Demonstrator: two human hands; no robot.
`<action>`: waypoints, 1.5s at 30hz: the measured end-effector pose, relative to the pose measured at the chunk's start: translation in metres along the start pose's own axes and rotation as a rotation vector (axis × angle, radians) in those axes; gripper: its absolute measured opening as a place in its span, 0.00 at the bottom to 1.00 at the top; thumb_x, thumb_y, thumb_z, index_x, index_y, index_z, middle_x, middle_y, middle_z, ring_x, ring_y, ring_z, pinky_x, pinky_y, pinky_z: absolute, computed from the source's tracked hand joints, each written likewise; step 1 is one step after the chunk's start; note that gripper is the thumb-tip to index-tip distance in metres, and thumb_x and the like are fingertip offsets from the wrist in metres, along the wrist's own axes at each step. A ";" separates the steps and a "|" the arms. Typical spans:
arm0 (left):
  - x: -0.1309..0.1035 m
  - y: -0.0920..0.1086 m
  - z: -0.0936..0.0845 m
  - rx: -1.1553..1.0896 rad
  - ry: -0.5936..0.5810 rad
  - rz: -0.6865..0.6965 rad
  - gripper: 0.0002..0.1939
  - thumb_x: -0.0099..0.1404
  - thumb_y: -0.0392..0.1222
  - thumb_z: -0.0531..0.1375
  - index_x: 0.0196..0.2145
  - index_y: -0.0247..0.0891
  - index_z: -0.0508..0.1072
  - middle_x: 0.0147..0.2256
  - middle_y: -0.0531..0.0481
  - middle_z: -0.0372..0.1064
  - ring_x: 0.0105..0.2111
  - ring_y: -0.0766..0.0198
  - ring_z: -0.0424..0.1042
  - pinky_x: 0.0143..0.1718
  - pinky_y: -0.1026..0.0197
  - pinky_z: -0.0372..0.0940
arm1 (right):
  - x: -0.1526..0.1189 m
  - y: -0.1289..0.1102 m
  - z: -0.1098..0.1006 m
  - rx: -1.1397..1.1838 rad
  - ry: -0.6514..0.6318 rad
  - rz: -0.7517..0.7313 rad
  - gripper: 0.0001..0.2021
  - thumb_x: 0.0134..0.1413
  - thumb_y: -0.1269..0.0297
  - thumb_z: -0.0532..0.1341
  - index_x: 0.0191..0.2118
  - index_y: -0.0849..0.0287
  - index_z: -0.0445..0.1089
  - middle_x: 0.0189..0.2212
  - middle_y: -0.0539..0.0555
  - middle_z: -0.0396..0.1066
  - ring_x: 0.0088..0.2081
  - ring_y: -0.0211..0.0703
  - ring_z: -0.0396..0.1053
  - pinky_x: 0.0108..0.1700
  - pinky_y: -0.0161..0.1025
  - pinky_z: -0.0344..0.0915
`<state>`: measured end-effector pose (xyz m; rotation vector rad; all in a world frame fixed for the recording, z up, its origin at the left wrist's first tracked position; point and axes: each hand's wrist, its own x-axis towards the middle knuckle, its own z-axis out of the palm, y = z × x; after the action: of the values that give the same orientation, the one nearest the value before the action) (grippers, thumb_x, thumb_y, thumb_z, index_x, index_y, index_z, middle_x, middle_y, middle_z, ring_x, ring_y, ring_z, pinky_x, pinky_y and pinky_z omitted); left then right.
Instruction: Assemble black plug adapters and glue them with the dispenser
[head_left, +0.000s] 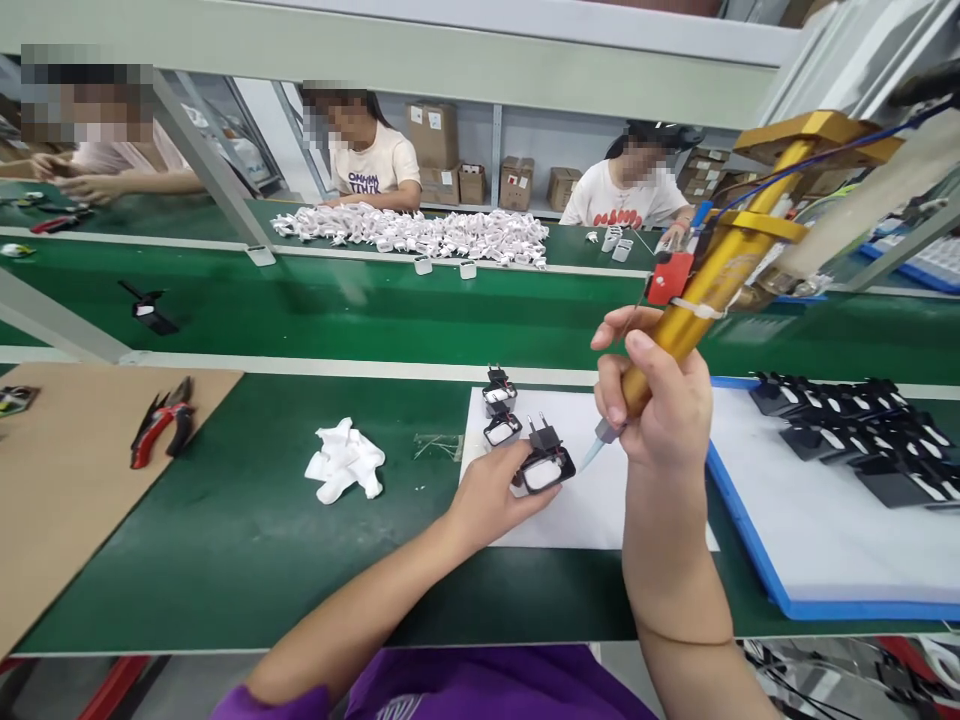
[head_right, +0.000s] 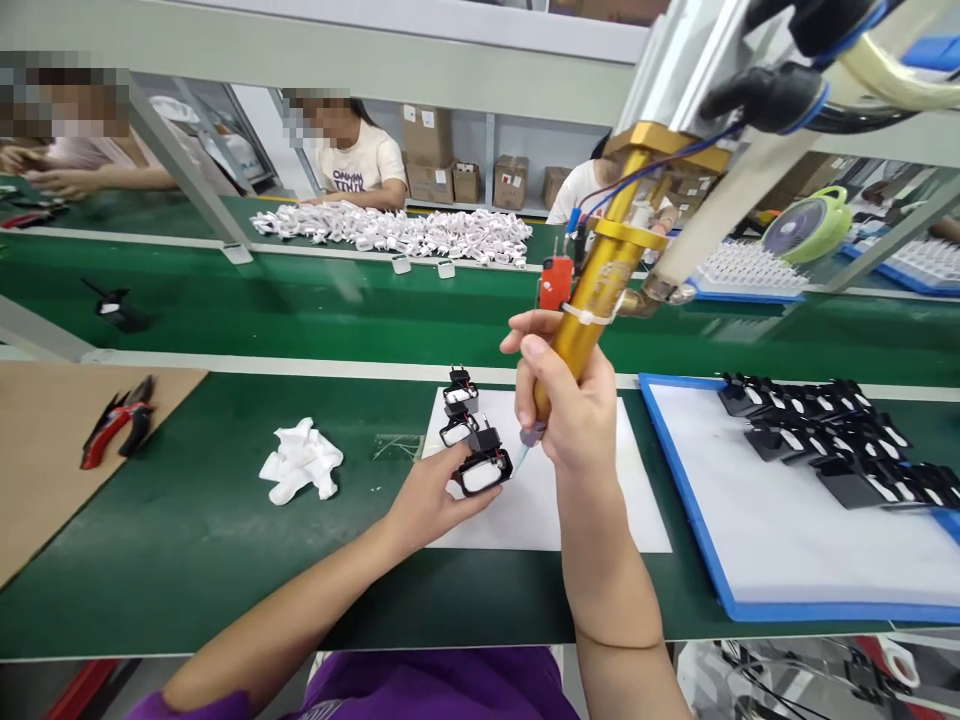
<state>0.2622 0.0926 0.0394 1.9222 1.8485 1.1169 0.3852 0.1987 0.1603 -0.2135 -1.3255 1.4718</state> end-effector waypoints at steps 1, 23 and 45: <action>0.000 0.005 -0.005 -0.005 0.027 0.013 0.15 0.60 0.47 0.63 0.43 0.38 0.70 0.33 0.50 0.75 0.29 0.61 0.74 0.32 0.63 0.68 | 0.000 0.001 0.003 0.004 -0.005 -0.009 0.07 0.57 0.62 0.62 0.39 0.58 0.70 0.33 0.49 0.67 0.12 0.26 0.55 0.09 0.27 0.48; -0.005 0.033 -0.026 -0.042 0.098 -0.026 0.19 0.57 0.48 0.64 0.45 0.39 0.71 0.26 0.54 0.75 0.22 0.65 0.72 0.27 0.66 0.67 | -0.003 0.003 0.011 -0.029 -0.015 -0.058 0.10 0.60 0.56 0.63 0.39 0.58 0.69 0.35 0.50 0.68 0.13 0.26 0.56 0.10 0.27 0.50; 0.007 0.043 0.006 -0.156 0.114 -0.103 0.14 0.56 0.46 0.64 0.37 0.40 0.65 0.30 0.53 0.73 0.28 0.63 0.73 0.29 0.65 0.66 | -0.003 0.007 0.022 -0.006 -0.014 -0.094 0.15 0.61 0.54 0.62 0.30 0.59 0.64 0.27 0.47 0.65 0.12 0.26 0.53 0.11 0.29 0.44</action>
<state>0.2973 0.0938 0.0655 1.6913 1.8349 1.3191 0.3670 0.1847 0.1611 -0.1428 -1.3338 1.3922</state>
